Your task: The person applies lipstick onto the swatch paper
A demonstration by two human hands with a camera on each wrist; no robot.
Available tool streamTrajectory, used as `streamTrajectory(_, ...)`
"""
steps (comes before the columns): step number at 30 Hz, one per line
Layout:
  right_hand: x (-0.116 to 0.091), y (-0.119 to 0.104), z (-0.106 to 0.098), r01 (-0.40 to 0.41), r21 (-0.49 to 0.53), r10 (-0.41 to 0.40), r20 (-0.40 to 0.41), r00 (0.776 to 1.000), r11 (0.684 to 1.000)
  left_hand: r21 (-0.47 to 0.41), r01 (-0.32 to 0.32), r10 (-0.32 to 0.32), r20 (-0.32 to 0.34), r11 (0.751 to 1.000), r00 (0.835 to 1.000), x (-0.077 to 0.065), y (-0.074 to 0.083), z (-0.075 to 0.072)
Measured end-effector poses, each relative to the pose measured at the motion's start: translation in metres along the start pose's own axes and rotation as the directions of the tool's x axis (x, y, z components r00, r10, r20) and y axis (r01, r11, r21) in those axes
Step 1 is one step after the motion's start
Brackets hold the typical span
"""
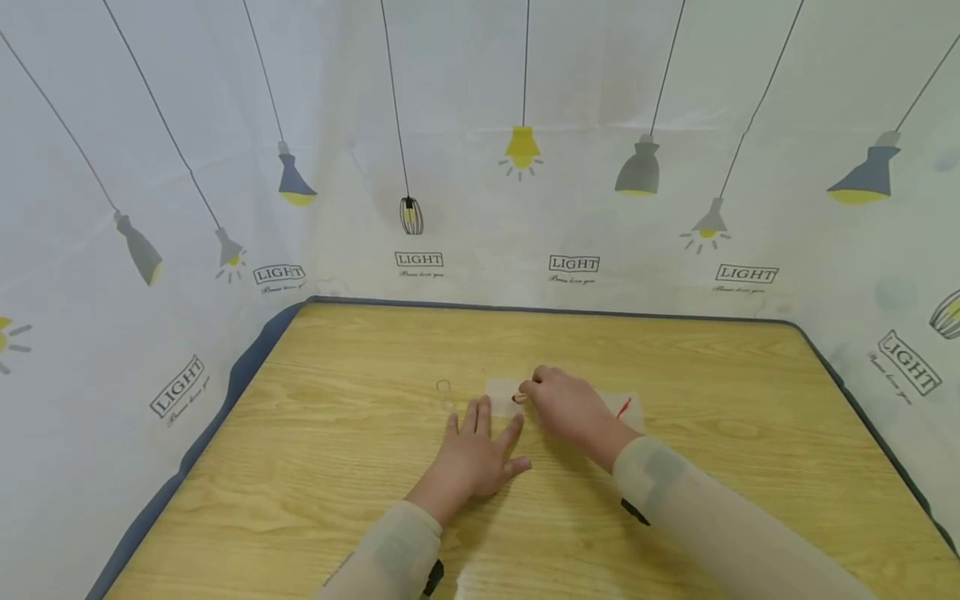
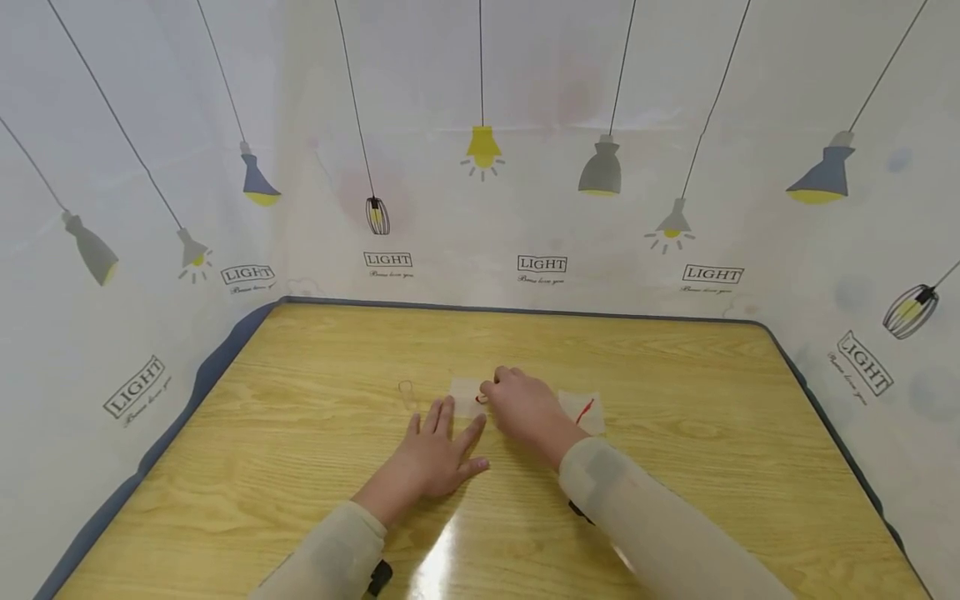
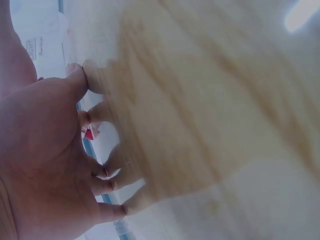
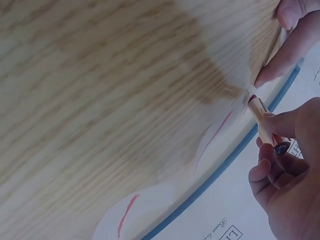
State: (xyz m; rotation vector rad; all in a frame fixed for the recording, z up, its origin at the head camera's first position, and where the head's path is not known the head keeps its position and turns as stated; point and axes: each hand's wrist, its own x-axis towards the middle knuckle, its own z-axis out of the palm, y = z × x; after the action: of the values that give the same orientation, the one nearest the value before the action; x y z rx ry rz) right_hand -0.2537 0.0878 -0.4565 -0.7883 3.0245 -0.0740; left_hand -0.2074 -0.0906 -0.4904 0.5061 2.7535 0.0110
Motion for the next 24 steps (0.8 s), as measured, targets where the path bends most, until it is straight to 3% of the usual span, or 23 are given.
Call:
streamTrajectory(3, -0.001, -0.004, -0.001, 0.013, -0.001, -0.013, 0.009, 1.0, 1.0, 0.013, -0.003, 0.003, -0.004, 1.0, 1.0, -0.007, 0.002, -0.007)
streamTrajectory(11, -0.003, -0.014, 0.004, 0.07, -0.026, -0.071, -0.011, 0.997, 0.997, -0.019, -0.005, 0.006, 0.035, 1.0, 0.999, -0.006, 0.002, -0.008)
streamTrajectory(19, -0.005, -0.019, 0.006, 0.125, -0.03, -0.127, -0.046, 0.991, 0.992, -0.018, -0.002, 0.002, 0.002, 1.0, 1.0, -0.01, 0.002, -0.009)
streamTrajectory(24, -0.006, -0.022, 0.004, 0.139, -0.017, -0.139, -0.045, 0.989, 0.99, -0.039, -0.002, 0.002, -0.008, 0.999, 1.0, -0.005, 0.001, -0.003)
